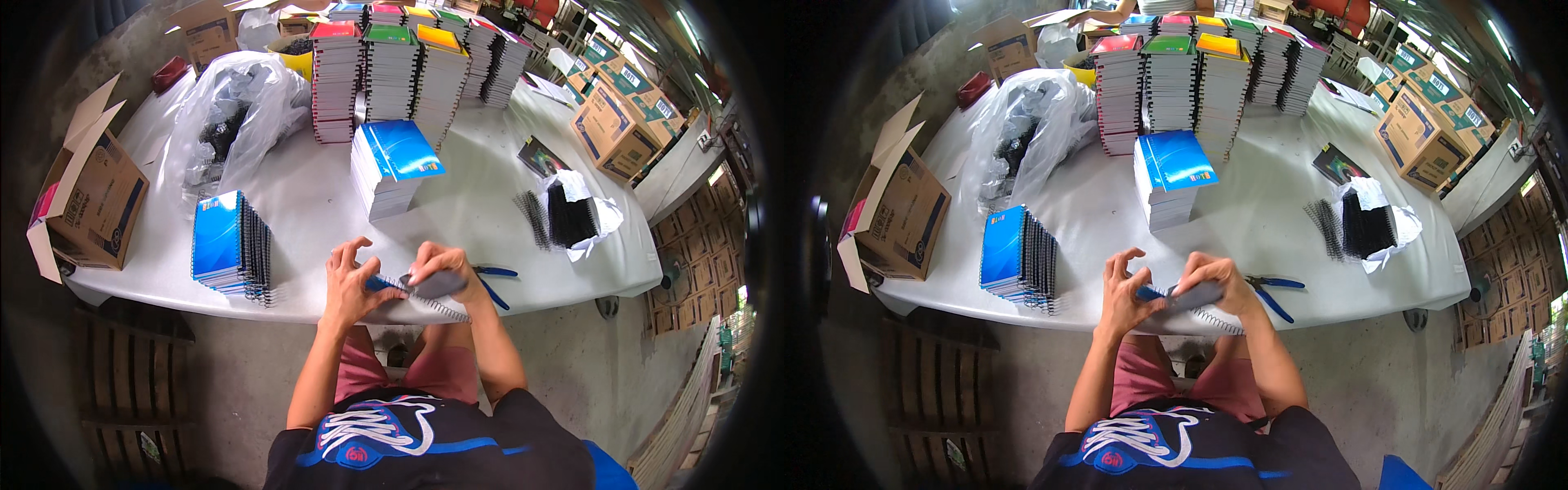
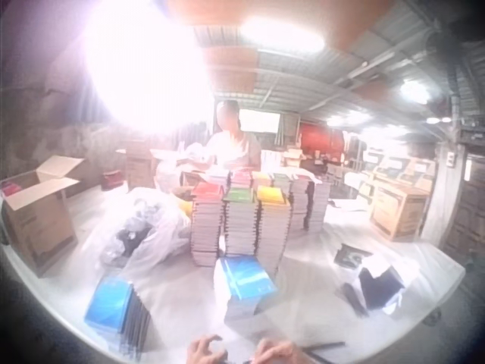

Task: The person assembles spiral-bound notebooks by inserting metal coils into pre-punched holes. They use pliers to secure the coils and place finished notebooks into a stack. The process is repeated for multiple notebooks.

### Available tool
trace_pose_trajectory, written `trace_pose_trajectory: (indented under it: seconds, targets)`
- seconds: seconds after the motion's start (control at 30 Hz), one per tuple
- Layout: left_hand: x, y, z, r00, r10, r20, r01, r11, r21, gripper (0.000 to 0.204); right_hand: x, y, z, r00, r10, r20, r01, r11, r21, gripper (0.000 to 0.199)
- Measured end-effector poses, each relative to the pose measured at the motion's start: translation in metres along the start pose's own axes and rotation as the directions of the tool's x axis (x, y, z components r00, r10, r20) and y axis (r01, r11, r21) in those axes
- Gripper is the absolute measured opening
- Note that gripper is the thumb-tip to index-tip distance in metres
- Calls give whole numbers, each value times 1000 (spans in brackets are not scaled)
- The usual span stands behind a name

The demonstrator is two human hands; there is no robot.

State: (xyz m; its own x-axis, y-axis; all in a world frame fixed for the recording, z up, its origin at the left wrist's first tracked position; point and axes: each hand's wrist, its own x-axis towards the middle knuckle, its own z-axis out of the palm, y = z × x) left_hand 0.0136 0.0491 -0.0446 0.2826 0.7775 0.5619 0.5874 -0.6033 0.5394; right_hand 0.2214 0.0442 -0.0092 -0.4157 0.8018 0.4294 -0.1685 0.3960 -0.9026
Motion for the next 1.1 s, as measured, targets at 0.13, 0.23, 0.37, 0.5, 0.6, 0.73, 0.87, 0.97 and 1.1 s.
trace_pose_trajectory:
  seconds: [0.13,0.23,0.37,0.5,0.6,0.73,0.87,0.97,1.1]
  targets:
    - [5,0,-1,998,0,-64,-4,998,-63,60,2,20,-8,979,137,-154,-196,843,-502,35]
    - [3,-9,5,983,-77,-164,56,991,-125,64,1,2,-1,996,92,-22,-93,992,-84,37]
    - [9,-9,9,976,-170,-139,118,940,-319,65,8,18,-8,941,237,-242,-335,765,-551,41]
    - [-4,-26,26,969,-211,-129,141,899,-414,70,9,11,4,998,-6,55,22,954,-298,37]
    - [1,-16,21,970,-197,-141,118,894,-432,72,6,23,-6,940,216,-262,-323,812,-487,36]
    - [-9,-42,34,979,-179,-102,113,879,-463,72,18,11,8,997,9,75,11,965,-263,36]
    - [-4,-24,22,979,-180,-96,115,875,-471,69,17,18,4,968,203,-148,-242,910,-337,38]
    - [-5,-32,31,968,-233,-89,141,807,-573,85,19,12,20,999,45,-17,-48,944,-327,33]
    - [-1,-33,35,965,-260,-48,186,797,-575,100,20,20,8,965,201,-169,-222,967,-120,31]
